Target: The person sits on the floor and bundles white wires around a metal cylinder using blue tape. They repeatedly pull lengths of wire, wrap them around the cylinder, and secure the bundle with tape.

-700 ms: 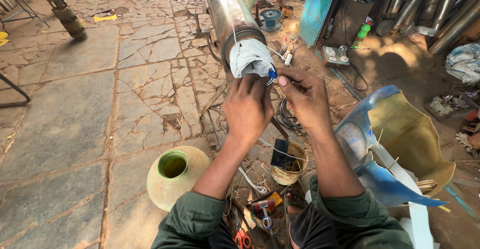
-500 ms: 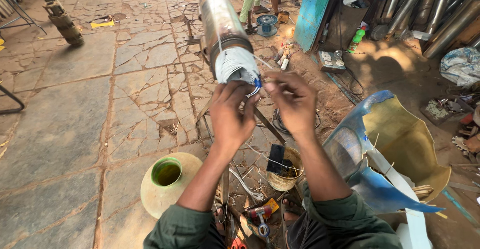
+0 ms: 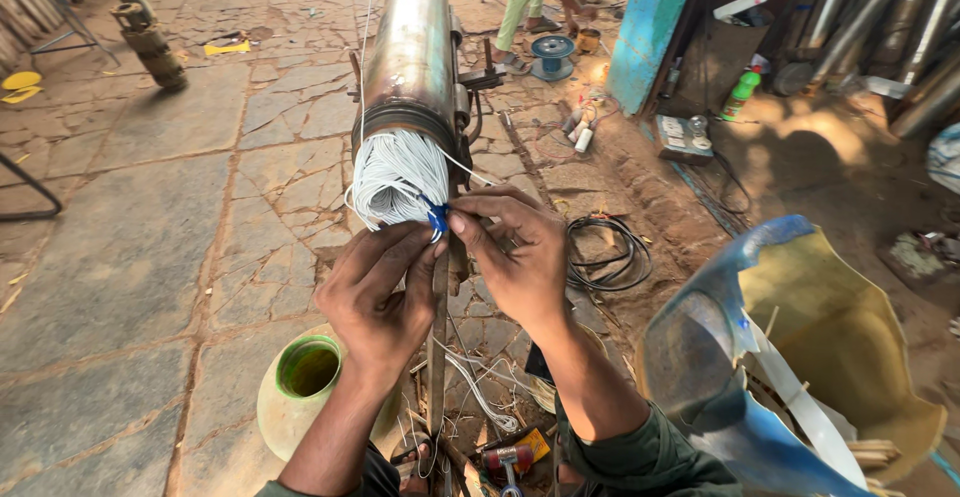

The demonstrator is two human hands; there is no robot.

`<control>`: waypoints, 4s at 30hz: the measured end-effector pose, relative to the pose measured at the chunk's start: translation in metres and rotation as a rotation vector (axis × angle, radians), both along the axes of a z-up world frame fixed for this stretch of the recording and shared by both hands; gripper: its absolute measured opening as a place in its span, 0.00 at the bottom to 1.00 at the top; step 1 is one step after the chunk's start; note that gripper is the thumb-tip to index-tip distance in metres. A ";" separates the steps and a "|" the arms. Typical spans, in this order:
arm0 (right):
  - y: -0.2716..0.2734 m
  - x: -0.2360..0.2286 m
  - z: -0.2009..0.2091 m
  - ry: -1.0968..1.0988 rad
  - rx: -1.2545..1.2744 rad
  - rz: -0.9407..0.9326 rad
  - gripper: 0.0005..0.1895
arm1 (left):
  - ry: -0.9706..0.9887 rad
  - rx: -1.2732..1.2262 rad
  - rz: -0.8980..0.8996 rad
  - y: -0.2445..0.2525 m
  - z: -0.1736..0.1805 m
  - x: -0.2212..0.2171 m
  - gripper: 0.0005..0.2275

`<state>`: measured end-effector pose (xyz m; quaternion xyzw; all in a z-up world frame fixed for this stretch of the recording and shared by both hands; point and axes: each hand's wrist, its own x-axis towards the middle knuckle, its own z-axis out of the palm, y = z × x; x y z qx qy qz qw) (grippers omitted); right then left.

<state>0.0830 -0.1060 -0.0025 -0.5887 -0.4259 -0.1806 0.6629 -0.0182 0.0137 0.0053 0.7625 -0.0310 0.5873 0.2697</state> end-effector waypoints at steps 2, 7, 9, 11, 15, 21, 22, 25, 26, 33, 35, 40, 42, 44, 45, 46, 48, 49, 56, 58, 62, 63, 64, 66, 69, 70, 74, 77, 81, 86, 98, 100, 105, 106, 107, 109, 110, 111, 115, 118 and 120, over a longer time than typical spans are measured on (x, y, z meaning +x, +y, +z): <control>0.002 0.001 -0.001 -0.046 0.004 -0.034 0.04 | 0.010 -0.006 0.001 0.000 0.000 0.000 0.07; 0.006 0.001 -0.011 -0.196 0.047 -0.100 0.02 | -0.002 -0.044 -0.022 -0.001 -0.003 0.003 0.07; 0.005 0.004 -0.012 -0.194 0.065 -0.040 0.02 | -0.025 -0.093 -0.069 -0.003 -0.003 0.005 0.07; -0.001 0.005 -0.014 -0.030 0.106 0.182 0.02 | -0.019 -0.107 -0.086 -0.002 -0.005 0.004 0.07; -0.006 0.004 -0.009 -0.010 0.049 0.100 0.03 | 0.011 -0.087 -0.076 0.001 -0.003 0.002 0.08; -0.007 -0.029 0.000 -0.060 0.129 -0.439 0.10 | 0.028 -0.112 -0.140 0.007 -0.002 -0.002 0.08; -0.007 -0.033 0.002 -0.069 0.122 -0.429 0.09 | 0.041 -0.111 -0.154 0.009 -0.001 -0.002 0.08; -0.008 -0.043 0.005 -0.104 0.055 -0.362 0.07 | 0.068 -0.115 -0.201 0.015 0.000 -0.004 0.08; -0.008 -0.045 0.006 -0.115 0.003 -0.320 0.10 | 0.072 -0.118 -0.226 0.016 0.000 -0.004 0.08; 0.009 -0.055 0.001 -0.139 -0.029 -0.399 0.12 | 0.094 -0.106 -0.302 0.023 -0.002 -0.004 0.09; 0.012 -0.052 -0.001 0.069 0.024 -0.294 0.11 | 0.098 -0.092 -0.309 0.024 -0.003 -0.003 0.10; 0.013 -0.044 -0.002 0.383 0.113 0.036 0.11 | 0.095 -0.114 -0.338 0.026 -0.006 -0.002 0.10; 0.012 -0.043 -0.002 0.415 0.093 0.016 0.12 | 0.075 -0.101 -0.341 0.027 -0.005 -0.002 0.09; 0.010 -0.042 -0.002 0.433 0.080 0.025 0.12 | 0.057 -0.088 -0.356 0.029 -0.003 -0.005 0.08; 0.008 -0.042 -0.002 0.444 0.073 0.028 0.13 | 0.051 -0.083 -0.364 0.028 -0.003 -0.007 0.08; 0.007 -0.041 -0.002 0.455 0.090 0.072 0.13 | 0.033 -0.122 -0.363 0.028 -0.002 -0.009 0.08; 0.004 -0.037 0.000 0.474 0.123 0.161 0.12 | -0.007 -0.196 -0.362 0.026 0.002 -0.013 0.06; 0.004 -0.034 0.002 0.466 0.113 0.181 0.13 | -0.006 -0.221 -0.350 0.025 0.004 -0.012 0.08; -0.009 -0.032 0.005 0.438 0.040 0.201 0.14 | 0.027 -0.300 -0.354 0.013 0.004 -0.012 0.06; -0.010 -0.034 0.004 0.356 0.010 0.079 0.12 | 0.027 -0.335 -0.385 0.010 0.001 -0.009 0.05; -0.003 -0.033 -0.002 0.000 -0.025 -0.228 0.09 | -0.113 -0.215 -0.342 -0.003 -0.007 -0.002 0.07; -0.001 -0.032 -0.005 -0.119 -0.032 -0.284 0.09 | -0.171 -0.150 -0.305 -0.007 -0.008 0.000 0.08; 0.001 -0.032 -0.008 -0.192 -0.010 -0.267 0.11 | -0.180 -0.154 -0.320 -0.010 -0.010 0.000 0.08; 0.004 -0.032 -0.013 -0.343 0.035 -0.224 0.14 | -0.204 -0.160 -0.347 -0.013 -0.009 0.000 0.08; 0.008 -0.032 -0.018 -0.362 0.064 -0.339 0.15 | -0.166 -0.103 -0.335 -0.010 -0.007 -0.001 0.07; 0.009 -0.032 -0.019 -0.360 0.067 -0.405 0.14 | -0.154 -0.096 -0.367 -0.008 -0.007 -0.002 0.07; 0.011 -0.033 -0.016 -0.326 0.086 -0.553 0.09 | -0.135 -0.137 -0.344 0.000 -0.005 -0.005 0.07; 0.008 -0.041 -0.012 -0.253 0.110 -0.517 0.06 | -0.057 -0.134 -0.261 -0.001 -0.005 0.001 0.10; -0.002 -0.055 -0.006 -0.199 0.059 -0.491 0.06 | -0.041 -0.073 -0.157 -0.005 -0.010 0.011 0.11; -0.009 -0.049 0.003 -0.095 0.052 -0.512 0.04 | -0.042 -0.127 -0.215 -0.004 -0.015 0.018 0.09; 0.008 -0.027 -0.001 -0.151 0.129 -0.402 0.09 | -0.072 -0.227 -0.373 0.002 -0.020 0.016 0.10; 0.006 -0.027 -0.001 -0.199 0.082 -0.396 0.07 | -0.079 -0.223 -0.392 0.004 -0.020 0.017 0.11; -0.007 -0.033 0.000 0.241 0.099 0.083 0.11 | -0.096 -0.190 -0.403 0.009 -0.027 0.020 0.11; -0.007 -0.032 0.001 0.228 0.075 0.083 0.11 | -0.112 -0.178 -0.392 0.009 -0.028 0.020 0.10; -0.005 -0.032 0.001 0.216 0.050 0.083 0.12 | -0.127 -0.166 -0.381 0.009 -0.030 0.021 0.09; 0.004 -0.031 0.001 0.184 0.003 -0.024 0.12 | -0.160 -0.144 -0.331 0.009 -0.031 0.023 0.08; 0.010 -0.031 0.001 0.164 -0.024 -0.127 0.12 | -0.179 -0.138 -0.287 0.008 -0.031 0.024 0.08; 0.015 -0.031 0.002 0.144 -0.051 -0.230 0.13 | -0.197 -0.132 -0.244 0.007 -0.031 0.025 0.08; 0.020 -0.046 0.007 -0.064 -0.063 -0.555 0.09 | -0.182 -0.096 -0.189 0.004 -0.029 0.021 0.10; 0.013 -0.061 0.011 -0.257 0.003 -0.630 0.07 | -0.189 -0.082 -0.173 0.002 -0.024 0.020 0.10; 0.008 -0.064 0.011 -0.282 -0.054 -0.710 0.04 | -0.170 -0.079 -0.165 -0.001 -0.023 0.019 0.10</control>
